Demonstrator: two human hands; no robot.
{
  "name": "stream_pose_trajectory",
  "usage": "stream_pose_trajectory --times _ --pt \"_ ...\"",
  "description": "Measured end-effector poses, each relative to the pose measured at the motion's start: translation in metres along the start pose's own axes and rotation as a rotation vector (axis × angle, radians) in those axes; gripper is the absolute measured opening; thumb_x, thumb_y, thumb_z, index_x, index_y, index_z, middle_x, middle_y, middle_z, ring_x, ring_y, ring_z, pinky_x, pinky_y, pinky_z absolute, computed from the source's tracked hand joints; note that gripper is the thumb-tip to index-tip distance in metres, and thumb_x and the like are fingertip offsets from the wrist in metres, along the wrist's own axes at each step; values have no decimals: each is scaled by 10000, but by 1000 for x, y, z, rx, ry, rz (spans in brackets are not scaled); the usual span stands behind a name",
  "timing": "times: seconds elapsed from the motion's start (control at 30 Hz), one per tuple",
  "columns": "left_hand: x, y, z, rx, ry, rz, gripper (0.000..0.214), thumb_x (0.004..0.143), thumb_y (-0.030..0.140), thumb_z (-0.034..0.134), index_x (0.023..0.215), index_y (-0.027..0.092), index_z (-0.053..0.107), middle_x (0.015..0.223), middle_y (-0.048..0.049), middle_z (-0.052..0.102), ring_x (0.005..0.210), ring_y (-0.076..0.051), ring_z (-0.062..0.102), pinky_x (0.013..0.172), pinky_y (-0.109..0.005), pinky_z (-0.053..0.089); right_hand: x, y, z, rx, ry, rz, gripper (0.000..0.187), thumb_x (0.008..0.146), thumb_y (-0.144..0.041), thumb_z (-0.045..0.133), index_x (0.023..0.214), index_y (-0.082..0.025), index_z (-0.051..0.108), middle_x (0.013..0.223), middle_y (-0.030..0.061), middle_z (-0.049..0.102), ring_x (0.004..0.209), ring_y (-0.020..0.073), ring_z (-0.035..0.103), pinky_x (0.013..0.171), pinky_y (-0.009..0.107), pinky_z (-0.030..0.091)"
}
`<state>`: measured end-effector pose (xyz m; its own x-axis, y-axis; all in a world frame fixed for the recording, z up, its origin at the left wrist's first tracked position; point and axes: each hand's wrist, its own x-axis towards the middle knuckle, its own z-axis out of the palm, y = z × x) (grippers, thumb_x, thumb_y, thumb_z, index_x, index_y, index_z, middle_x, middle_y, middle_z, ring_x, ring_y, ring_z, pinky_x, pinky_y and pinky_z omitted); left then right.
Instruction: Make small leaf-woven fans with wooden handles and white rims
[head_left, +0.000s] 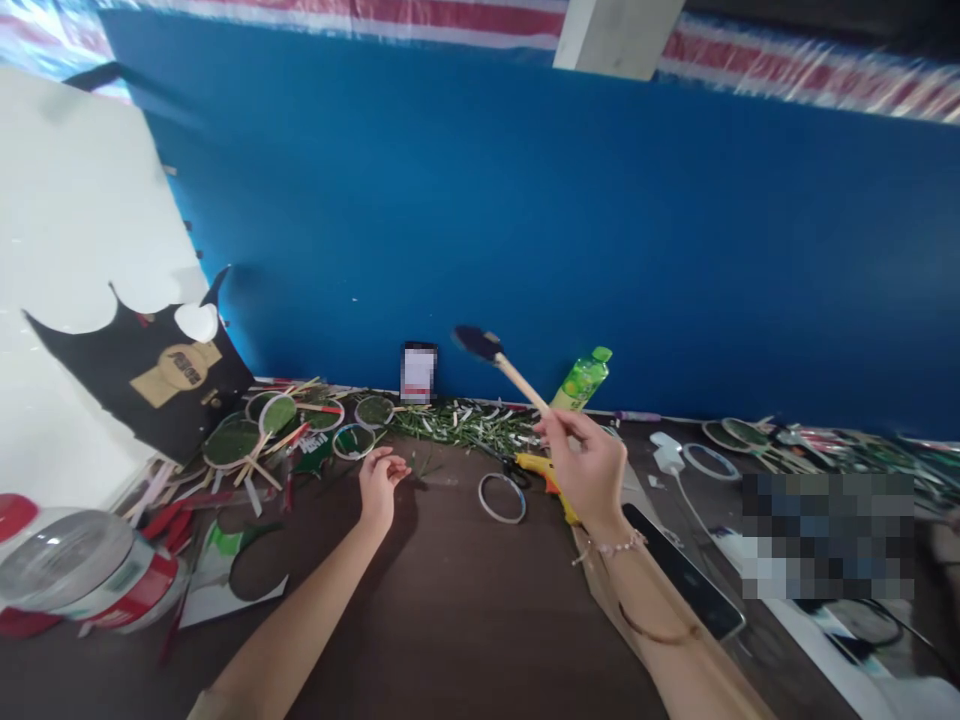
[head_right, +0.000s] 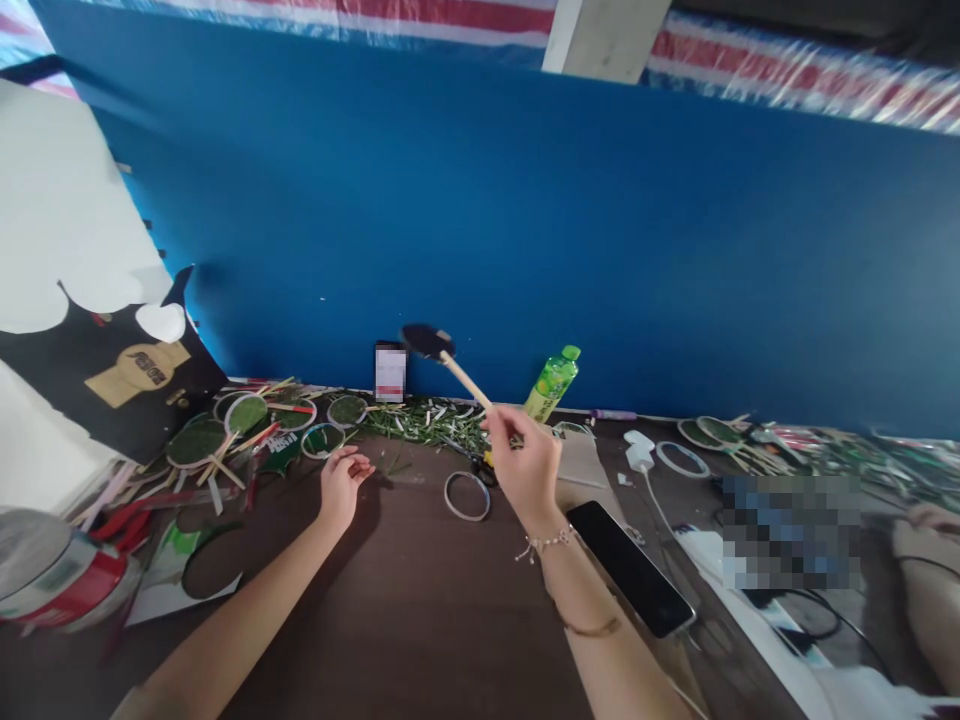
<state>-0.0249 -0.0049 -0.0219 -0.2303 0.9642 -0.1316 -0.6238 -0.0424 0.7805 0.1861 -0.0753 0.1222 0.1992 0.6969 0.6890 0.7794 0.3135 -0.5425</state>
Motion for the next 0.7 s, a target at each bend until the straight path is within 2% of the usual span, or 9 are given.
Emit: stream_pose_trajectory --times 0.03,0.13,0.2,0.27,0.37,0.43,0.53,0.7 --pt "0 0 0 0 4 3 221 608 211 568 815 157 515 574 29 590 517 -107 577 603 -294 499 -4 2 2 -20 3 -9 237 837 -330 472 790 -181 650 695 38 686 548 147 602 515 242 454" --pt "-1 0 1 0 -5 3 202 617 212 578 805 151 539 582 21 595 522 -110 582 603 -294 502 -30 12 18 -26 -270 -90 237 835 -295 464 699 -201 634 616 20 668 535 151 608 540 246 467" --pt "-4 1 2 13 -58 -2 177 630 221 592 786 139 574 598 0 609 540 -118 593 610 -297 505 -52 19 33 -4 -266 -50 222 842 -298 454 763 -201 637 620 26 672 541 158 618 552 253 481" --pt "-10 1 4 42 -169 -15 188 640 247 623 779 120 618 642 -38 638 574 -139 612 631 -313 511 -69 22 45 20 -222 -12 226 852 -303 441 800 -199 634 667 40 686 561 163 627 570 262 494" --pt "-24 3 9 85 -386 -83 310 622 278 706 870 96 667 796 -116 688 692 -193 650 719 -362 515 -81 21 59 55 -197 -10 227 856 -305 439 812 -196 633 712 54 693 608 172 640 607 277 507" --pt "-32 4 13 88 -474 -139 365 620 285 736 925 93 675 896 -145 691 802 -223 656 800 -383 499 -84 18 65 76 -205 -19 225 859 -299 437 825 -194 633 721 57 694 633 175 645 622 282 510" --pt "-37 1 16 56 -513 -168 382 630 294 746 958 110 680 952 -140 689 863 -216 650 873 -381 471 -89 16 72 102 -218 -9 221 862 -293 437 845 -189 631 726 58 695 634 174 646 623 280 513" --pt "-34 -5 15 51 -463 -178 367 607 299 763 905 97 690 891 -135 701 802 -200 659 847 -363 483 -98 14 77 138 -246 36 219 854 -304 450 833 -192 638 722 55 699 600 172 647 595 269 514"
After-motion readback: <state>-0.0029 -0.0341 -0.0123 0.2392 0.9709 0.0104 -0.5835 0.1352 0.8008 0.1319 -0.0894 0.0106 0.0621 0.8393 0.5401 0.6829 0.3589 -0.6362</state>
